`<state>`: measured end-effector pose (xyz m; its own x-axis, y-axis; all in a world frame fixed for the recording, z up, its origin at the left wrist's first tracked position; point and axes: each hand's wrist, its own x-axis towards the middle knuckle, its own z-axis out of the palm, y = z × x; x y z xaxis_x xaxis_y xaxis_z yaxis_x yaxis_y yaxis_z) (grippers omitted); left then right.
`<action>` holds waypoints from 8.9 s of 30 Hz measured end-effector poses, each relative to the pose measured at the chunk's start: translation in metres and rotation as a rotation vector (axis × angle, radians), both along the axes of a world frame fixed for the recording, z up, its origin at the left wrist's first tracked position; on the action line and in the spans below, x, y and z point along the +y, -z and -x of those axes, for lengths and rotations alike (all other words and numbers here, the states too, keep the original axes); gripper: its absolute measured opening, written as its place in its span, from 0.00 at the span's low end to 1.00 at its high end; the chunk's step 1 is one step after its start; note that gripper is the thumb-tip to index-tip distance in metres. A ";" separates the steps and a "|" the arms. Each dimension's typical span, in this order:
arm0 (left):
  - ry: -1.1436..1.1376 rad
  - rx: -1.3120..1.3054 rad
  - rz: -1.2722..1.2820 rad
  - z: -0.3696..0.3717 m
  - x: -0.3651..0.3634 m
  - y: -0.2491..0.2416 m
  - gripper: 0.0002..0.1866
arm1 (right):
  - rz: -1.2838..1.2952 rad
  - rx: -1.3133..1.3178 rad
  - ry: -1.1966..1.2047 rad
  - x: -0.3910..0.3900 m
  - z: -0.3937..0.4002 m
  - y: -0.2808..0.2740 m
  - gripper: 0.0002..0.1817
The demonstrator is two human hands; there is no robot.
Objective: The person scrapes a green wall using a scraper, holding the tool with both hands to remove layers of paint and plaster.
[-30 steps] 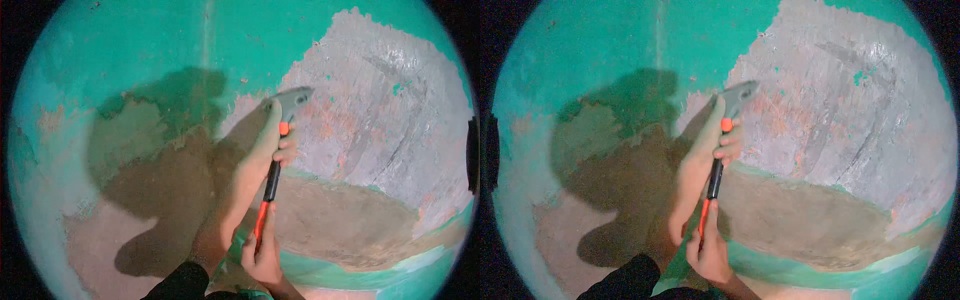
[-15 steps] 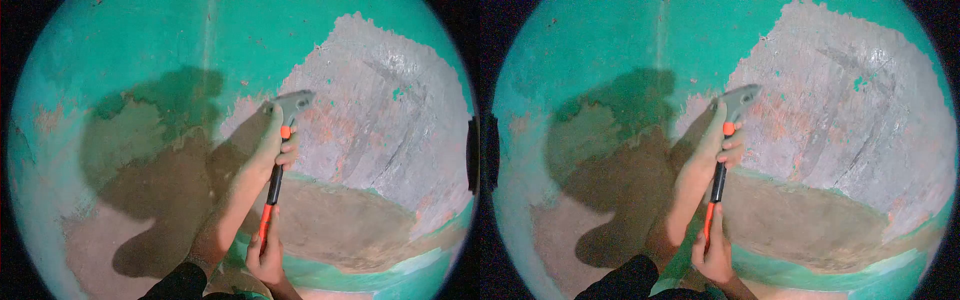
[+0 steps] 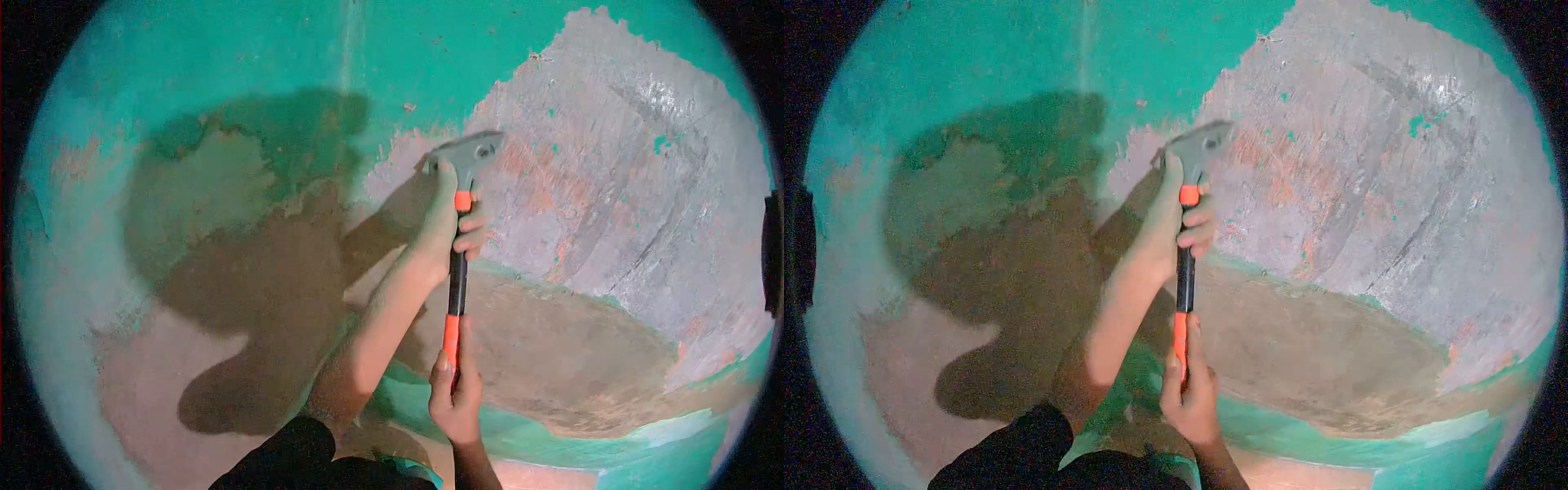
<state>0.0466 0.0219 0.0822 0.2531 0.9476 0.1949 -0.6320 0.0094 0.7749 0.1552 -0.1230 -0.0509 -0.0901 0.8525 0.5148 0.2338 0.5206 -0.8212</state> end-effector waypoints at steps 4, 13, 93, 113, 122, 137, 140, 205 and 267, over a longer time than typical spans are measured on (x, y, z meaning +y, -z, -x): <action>-0.303 0.040 0.057 -0.014 -0.023 0.054 0.24 | -0.010 0.060 0.063 -0.001 -0.005 0.054 0.30; -0.945 0.335 -0.280 -0.033 -0.012 0.111 0.22 | -0.085 -0.119 0.051 0.016 -0.021 0.089 0.28; -0.277 0.210 0.052 0.064 -0.010 0.040 0.31 | 0.086 0.353 -0.247 0.022 0.093 0.040 0.34; -0.236 0.260 -0.032 0.052 -0.010 0.007 0.31 | 0.145 0.396 -0.230 0.019 0.085 -0.011 0.32; -0.227 0.270 -0.134 0.027 -0.013 -0.011 0.32 | 0.146 0.444 -0.195 0.015 0.066 -0.018 0.34; -0.253 0.024 -0.112 0.029 -0.003 -0.029 0.30 | 0.132 0.234 -0.240 0.022 0.040 -0.060 0.34; -0.236 0.043 -0.032 0.026 -0.012 -0.028 0.30 | 0.130 0.219 -0.244 0.011 0.037 -0.059 0.33; 0.014 -0.120 -0.022 0.009 -0.010 -0.013 0.32 | 0.058 0.322 -0.201 0.008 0.026 -0.006 0.34; 0.111 -0.140 -0.044 -0.011 -0.005 -0.042 0.34 | 0.354 0.410 -0.302 -0.017 -0.004 -0.079 0.36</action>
<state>0.0574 0.0169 0.1239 0.3234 0.9049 0.2765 -0.7305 0.0530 0.6808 0.1595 -0.1400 0.0279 -0.2090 0.9455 0.2496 -0.2527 0.1944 -0.9478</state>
